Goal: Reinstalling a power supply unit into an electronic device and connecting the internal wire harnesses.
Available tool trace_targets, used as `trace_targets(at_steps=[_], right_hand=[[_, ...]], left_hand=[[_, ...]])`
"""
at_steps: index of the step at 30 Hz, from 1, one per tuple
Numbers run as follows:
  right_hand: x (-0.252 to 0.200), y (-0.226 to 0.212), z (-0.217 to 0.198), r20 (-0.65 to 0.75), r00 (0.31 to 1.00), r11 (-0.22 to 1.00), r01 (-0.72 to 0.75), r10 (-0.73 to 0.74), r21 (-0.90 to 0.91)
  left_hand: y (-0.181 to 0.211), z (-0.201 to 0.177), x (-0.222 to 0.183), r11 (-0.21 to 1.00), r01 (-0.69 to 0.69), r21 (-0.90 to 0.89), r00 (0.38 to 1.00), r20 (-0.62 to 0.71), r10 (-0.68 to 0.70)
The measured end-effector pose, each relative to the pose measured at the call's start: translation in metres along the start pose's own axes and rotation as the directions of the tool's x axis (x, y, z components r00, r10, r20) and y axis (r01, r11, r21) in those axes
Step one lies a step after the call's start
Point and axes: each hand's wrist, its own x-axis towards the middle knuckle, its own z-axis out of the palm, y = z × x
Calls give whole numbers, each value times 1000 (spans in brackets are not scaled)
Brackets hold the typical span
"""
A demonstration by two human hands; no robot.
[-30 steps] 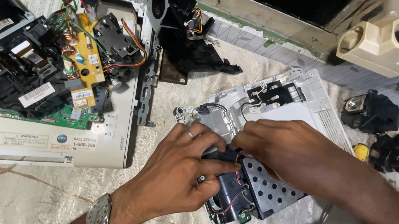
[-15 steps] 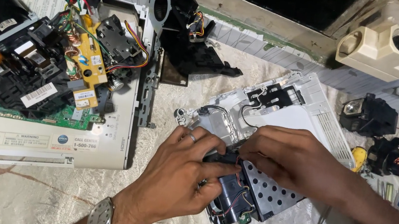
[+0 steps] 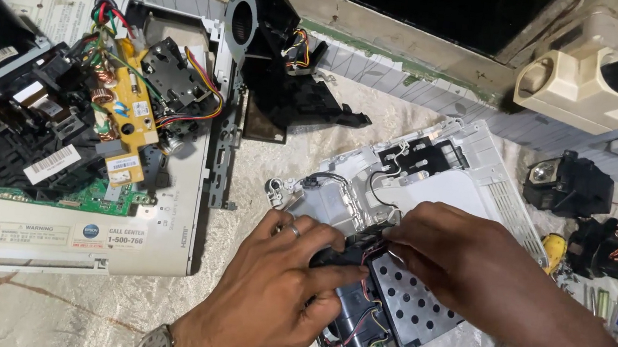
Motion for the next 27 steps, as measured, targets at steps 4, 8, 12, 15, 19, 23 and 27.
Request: trace_targets(at_steps=[4,8,12,15,19,23,27], right_hand=[[-3,9,13,-18,999,967,24,-29,-252],[-2,9,18,-28,984,941,161,-178,-299],[-1,7,24,-123,986,983,89,-110,-161],[-3,4,34,-223,974,999,36,-31,15],[-1,-5,31,-233,969,983,-43,85,179],[1,-9,32,-180,950,945,-205,255,255],[0,-7,33,-231,948,956,-159,217,246]], left_hand=[[2,-2,1,1000,2,-20,1000,8,-2],[3,-4,4,1000,3,-31,1000,-13,-3],[3,-3,4,999,16,-33,1000,2,-16],[2,-3,3,998,-7,-55,1000,-3,7],[1,-2,2,998,13,-58,1000,-2,-13],[0,-1,2,997,14,-79,1000,5,-14],[0,-2,2,996,20,-92,1000,0,-20]])
